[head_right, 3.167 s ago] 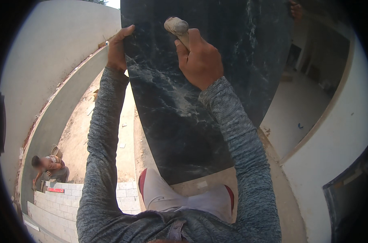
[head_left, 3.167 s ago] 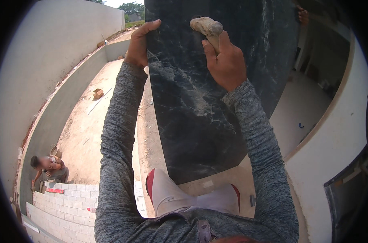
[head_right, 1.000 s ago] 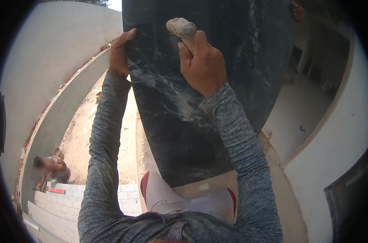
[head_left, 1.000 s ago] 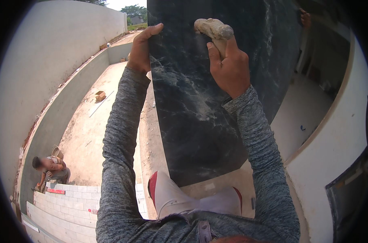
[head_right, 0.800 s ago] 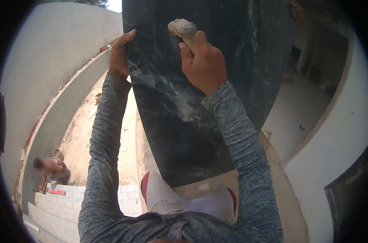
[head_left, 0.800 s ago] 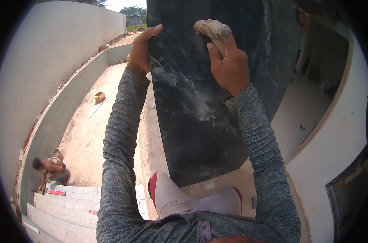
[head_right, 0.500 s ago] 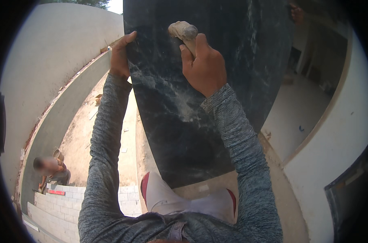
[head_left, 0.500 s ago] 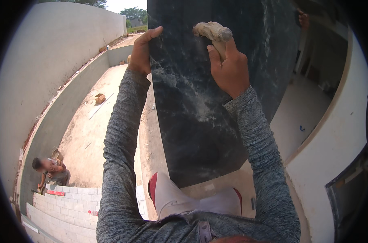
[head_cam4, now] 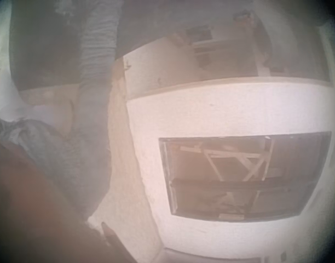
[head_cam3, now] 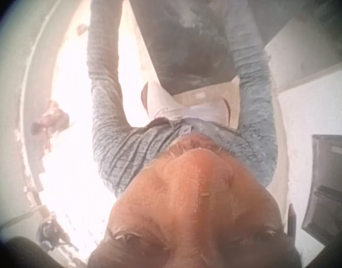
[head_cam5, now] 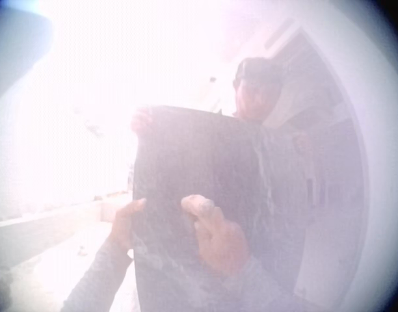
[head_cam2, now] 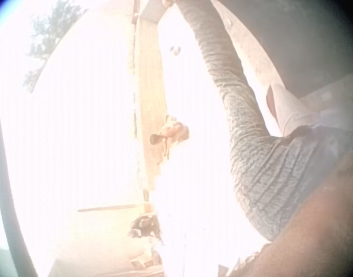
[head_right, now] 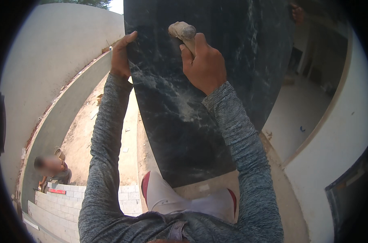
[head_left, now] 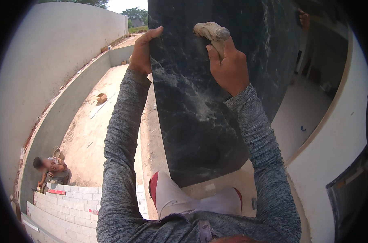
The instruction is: The person uses a hammer to carefully chip a hole in a large dark marble tile, checks the fit using a gray pipe, and measures the tile with a tape measure.
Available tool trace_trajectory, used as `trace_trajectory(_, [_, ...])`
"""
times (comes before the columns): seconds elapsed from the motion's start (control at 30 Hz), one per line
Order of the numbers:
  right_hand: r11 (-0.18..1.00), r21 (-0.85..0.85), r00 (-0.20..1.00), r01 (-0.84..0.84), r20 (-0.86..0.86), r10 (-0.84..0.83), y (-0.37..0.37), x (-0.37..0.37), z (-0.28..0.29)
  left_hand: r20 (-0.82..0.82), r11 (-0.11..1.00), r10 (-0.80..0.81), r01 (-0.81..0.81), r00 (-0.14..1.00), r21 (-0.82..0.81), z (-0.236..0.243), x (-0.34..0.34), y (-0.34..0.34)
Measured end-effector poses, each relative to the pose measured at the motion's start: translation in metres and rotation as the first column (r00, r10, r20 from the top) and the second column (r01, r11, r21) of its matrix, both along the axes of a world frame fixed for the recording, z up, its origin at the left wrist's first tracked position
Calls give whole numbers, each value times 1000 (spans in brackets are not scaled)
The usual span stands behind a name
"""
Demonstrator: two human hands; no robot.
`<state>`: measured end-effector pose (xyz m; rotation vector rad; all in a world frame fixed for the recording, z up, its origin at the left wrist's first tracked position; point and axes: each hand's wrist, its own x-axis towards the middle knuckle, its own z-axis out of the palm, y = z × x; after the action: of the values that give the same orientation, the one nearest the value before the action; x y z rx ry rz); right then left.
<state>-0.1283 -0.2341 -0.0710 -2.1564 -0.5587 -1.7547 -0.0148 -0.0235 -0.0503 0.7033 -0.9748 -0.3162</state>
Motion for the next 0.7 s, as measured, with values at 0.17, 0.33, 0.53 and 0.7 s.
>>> trace_trajectory(0.17, [999,28,998,15,-60,-14,5,-3,2,12,1000,7,-7,1000,-11,0,2,0])
trace_trajectory(0.33, [1000,25,1000,-1,-21,2,2,-2,1,0,998,-62,62,998,-20,0,1,0])
trace_trajectory(0.53, [999,20,999,-28,45,28,8,-6,1,22,990,-132,133,991,-53,0,1,-2])
trace_trajectory(0.7, [1000,9,1000,11,8,-11,7,-9,3,9,994,-97,97,995,-47,-1,3,1])
